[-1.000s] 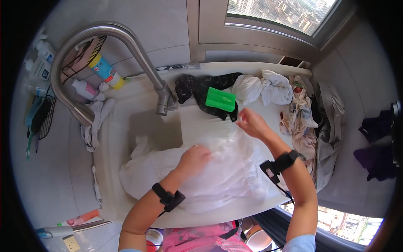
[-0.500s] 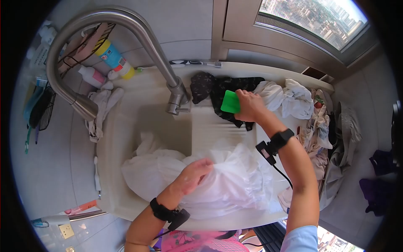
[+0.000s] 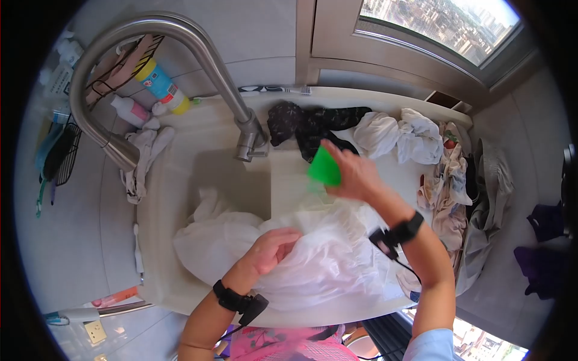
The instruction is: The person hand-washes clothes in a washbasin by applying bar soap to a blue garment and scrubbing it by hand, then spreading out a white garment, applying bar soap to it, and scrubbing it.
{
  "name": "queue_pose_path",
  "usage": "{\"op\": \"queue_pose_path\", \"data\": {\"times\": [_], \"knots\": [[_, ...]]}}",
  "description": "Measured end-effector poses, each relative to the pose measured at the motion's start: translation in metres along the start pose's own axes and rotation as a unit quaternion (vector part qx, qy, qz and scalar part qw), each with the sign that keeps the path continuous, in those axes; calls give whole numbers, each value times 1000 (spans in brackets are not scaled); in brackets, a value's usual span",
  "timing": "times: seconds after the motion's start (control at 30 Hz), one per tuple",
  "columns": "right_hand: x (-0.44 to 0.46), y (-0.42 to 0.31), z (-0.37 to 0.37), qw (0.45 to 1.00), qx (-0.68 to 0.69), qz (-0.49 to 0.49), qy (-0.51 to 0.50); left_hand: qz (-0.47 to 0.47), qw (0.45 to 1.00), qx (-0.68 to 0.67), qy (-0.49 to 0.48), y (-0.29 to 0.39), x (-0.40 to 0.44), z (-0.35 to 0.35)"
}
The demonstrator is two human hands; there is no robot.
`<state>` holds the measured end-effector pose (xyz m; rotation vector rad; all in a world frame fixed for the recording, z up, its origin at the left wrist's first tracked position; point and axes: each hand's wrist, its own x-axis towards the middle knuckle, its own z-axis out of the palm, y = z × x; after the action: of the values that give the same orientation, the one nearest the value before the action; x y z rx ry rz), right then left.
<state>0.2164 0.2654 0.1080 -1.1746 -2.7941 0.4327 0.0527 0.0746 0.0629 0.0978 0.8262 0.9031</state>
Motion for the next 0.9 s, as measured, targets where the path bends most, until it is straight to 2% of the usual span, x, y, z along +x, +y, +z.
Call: {"op": "queue_pose_path", "data": {"times": [0.07,0.13,0.23,0.3,0.37,0.43,0.47,0.53,0.6,0.67,0.73,0.77,0.8,0.83,0.87,0.9], "knots": [[28,11,4,1000,2,17,11,20,992,121,24,1,-1,7],[45,11,6,999,18,43,-11,48,954,286,70,-1,-6,18],[40,6,18,985,-72,-50,147,158,940,284,102,-13,-2,16],[3,-20,20,991,80,-64,84,200,936,260,129,-12,-3,20],[-45,-34,29,980,109,-168,-9,223,947,182,143,-15,-5,25],[-71,-27,41,962,270,-28,15,231,961,55,141,-16,-3,30],[-83,-25,47,936,347,41,29,222,963,43,147,-22,4,28],[-96,-72,42,871,433,106,207,204,966,22,157,-36,22,21],[-114,-133,49,880,402,-18,250,300,945,121,39,-36,4,25],[-117,-161,52,906,299,-113,278,280,955,86,41,-39,-8,36],[-91,-119,89,877,326,-19,353,149,971,-78,169,-40,-6,54],[-91,-107,74,897,322,87,290,118,971,-53,203,-40,-7,63],[-100,-123,86,876,355,50,324,137,983,-112,-52,-50,5,36],[-103,-143,102,851,381,4,362,152,925,-162,-310,-56,38,-9],[-109,-151,111,824,404,-37,396,198,950,-91,-225,-55,21,6],[-113,-146,109,843,376,-10,385,229,965,-8,-130,-54,4,22]]}}
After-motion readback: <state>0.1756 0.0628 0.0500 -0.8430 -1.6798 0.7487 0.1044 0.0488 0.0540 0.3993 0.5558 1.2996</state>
